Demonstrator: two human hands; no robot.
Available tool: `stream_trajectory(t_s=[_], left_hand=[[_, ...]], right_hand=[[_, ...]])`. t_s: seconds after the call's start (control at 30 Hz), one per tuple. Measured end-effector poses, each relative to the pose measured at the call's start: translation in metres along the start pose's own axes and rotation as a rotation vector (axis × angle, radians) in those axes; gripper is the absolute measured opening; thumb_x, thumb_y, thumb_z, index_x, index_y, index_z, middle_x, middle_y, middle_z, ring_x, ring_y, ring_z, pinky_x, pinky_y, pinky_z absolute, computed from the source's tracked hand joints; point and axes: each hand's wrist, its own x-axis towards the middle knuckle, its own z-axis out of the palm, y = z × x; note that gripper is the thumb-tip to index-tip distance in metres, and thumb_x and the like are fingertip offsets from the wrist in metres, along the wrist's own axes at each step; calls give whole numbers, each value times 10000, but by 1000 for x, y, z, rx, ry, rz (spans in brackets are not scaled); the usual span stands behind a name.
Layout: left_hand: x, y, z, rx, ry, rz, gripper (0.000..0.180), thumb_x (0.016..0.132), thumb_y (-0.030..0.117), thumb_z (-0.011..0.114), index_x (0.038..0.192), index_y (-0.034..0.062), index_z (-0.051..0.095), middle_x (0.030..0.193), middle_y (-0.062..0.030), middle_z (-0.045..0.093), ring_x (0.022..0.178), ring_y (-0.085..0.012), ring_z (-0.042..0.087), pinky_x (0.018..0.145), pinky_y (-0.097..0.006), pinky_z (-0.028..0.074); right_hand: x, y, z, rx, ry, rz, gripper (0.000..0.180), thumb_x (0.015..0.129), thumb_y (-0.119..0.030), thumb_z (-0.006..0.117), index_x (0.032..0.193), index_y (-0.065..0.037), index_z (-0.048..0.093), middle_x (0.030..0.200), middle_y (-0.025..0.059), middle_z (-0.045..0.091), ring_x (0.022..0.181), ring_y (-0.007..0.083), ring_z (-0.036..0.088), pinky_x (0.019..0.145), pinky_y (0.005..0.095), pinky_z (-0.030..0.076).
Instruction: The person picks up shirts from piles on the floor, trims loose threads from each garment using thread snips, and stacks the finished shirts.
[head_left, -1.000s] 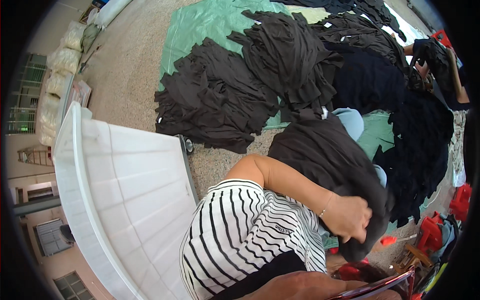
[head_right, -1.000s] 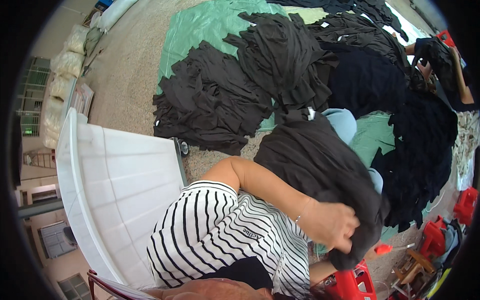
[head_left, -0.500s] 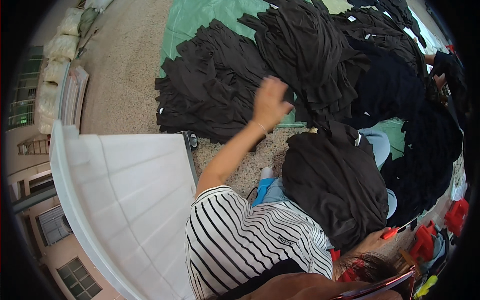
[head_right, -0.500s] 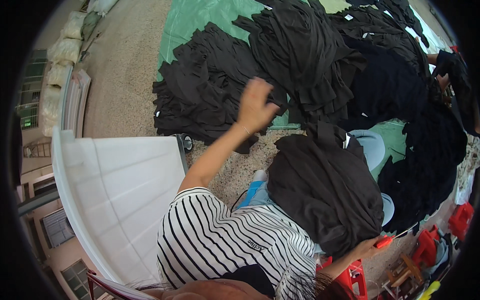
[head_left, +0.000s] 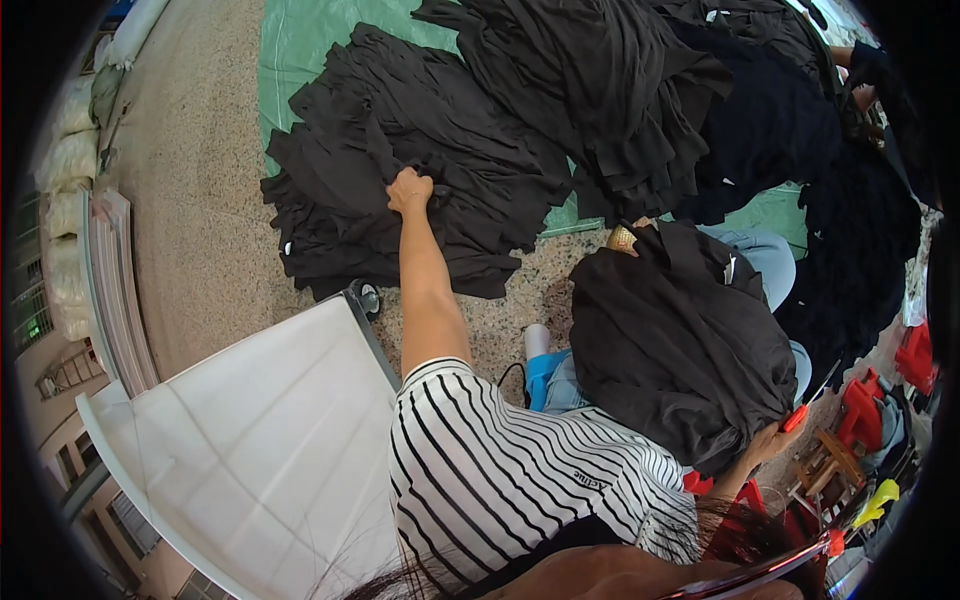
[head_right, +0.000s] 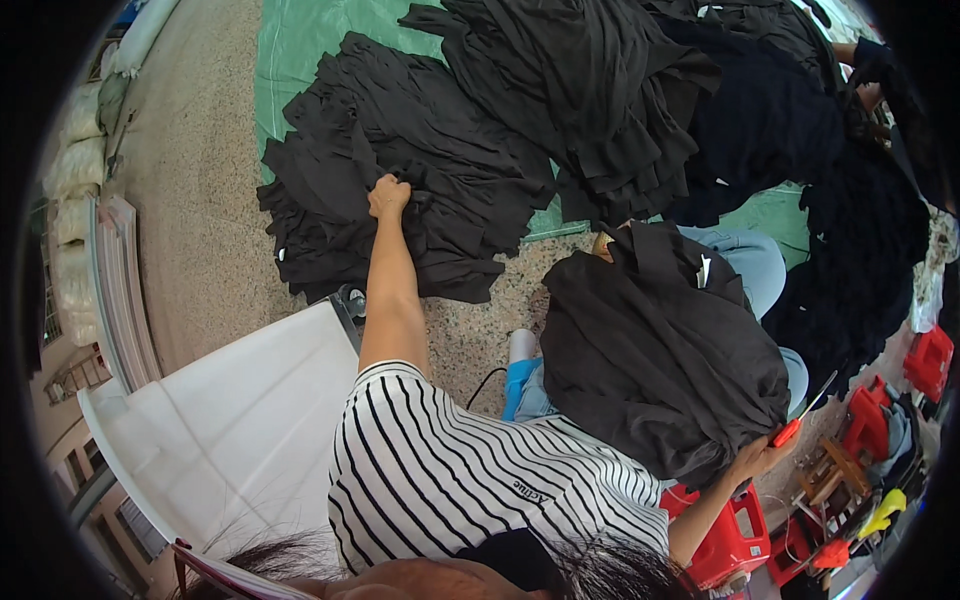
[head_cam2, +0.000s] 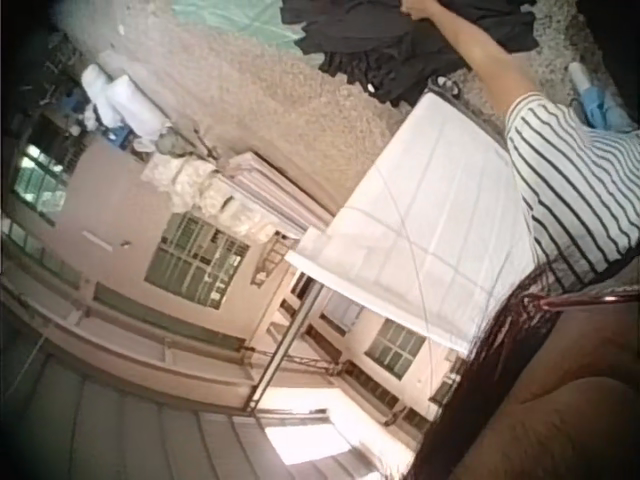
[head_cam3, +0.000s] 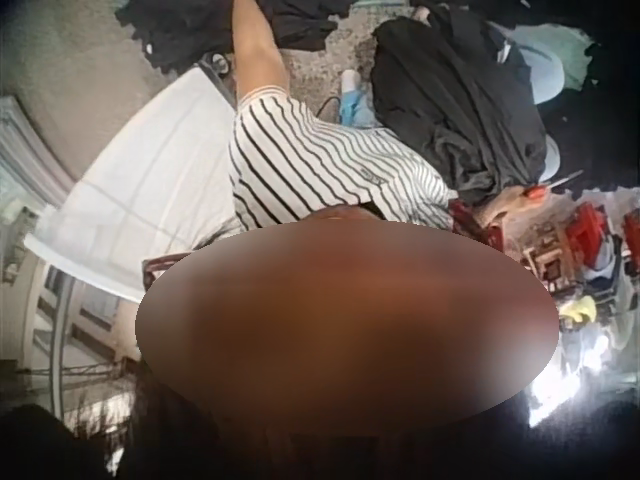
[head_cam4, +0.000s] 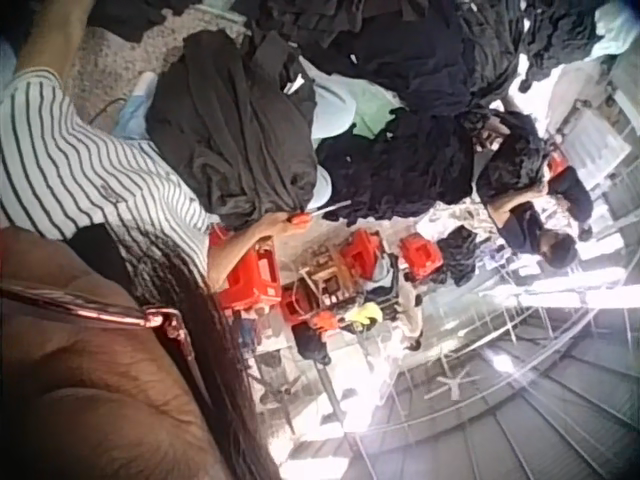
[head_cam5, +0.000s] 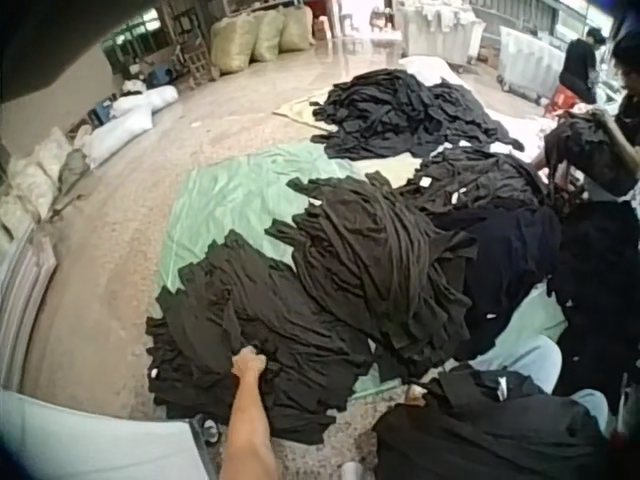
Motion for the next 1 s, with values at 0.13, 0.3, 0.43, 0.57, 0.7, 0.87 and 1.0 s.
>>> stream_trajectory(t_s=[0.13,0.3,0.43,0.57,0.7,0.87,1.0], left_hand=[[-54,-3,20,4,545,825,220,771,160,657,974,78,630,1108,-144,565,1049,-360,529,778,-484,479],[-110,-65,71,431,-2,1083,293,782,75,668,1052,96,558,1104,-114,549,1120,-290,509,871,-444,416],[-123,-83,66,598,74,1005,873,772,202,809,1505,225,336,1635,-130,111,1489,-337,171,1015,-579,367],[-128,-50,46,631,2,801,1061,768,351,822,1554,420,112,1618,-202,113,1412,-408,300,945,-641,395],[-114,-12,41,380,-62,395,986,833,651,610,1580,215,137,1460,-300,407,1284,-396,468,986,-602,345],[-78,-22,18,592,-75,154,644,866,403,639,1422,203,380,1217,-210,635,1161,-385,585,975,-674,329],[-45,-74,18,664,277,266,358,849,282,691,1187,172,649,1188,-108,602,1117,-329,560,906,-658,383]], right_hand=[[4,5,3,39,-33,-6,468,926,27,487,1392,-10,473,1350,196,529,1239,345,513,1080,407,365],[1,6,3,84,-10,-36,523,887,54,463,1405,-12,466,1361,199,522,1252,344,508,1086,409,366],[4,-1,5,51,-25,-28,558,857,70,455,1408,-21,468,1353,198,524,1246,350,512,1086,412,368],[4,-6,4,30,-20,-36,534,870,56,470,1396,-33,484,1347,191,532,1245,352,514,1084,422,375],[4,-6,3,7,-33,-4,528,875,50,476,1397,-34,484,1356,194,529,1248,358,511,1078,428,382],[-3,-6,1,35,-2,-15,515,892,31,488,1404,-30,477,1355,198,533,1245,366,514,1079,432,379],[-5,-5,2,28,-8,-6,489,917,18,490,1404,-27,477,1355,200,530,1245,363,513,1081,431,373]])
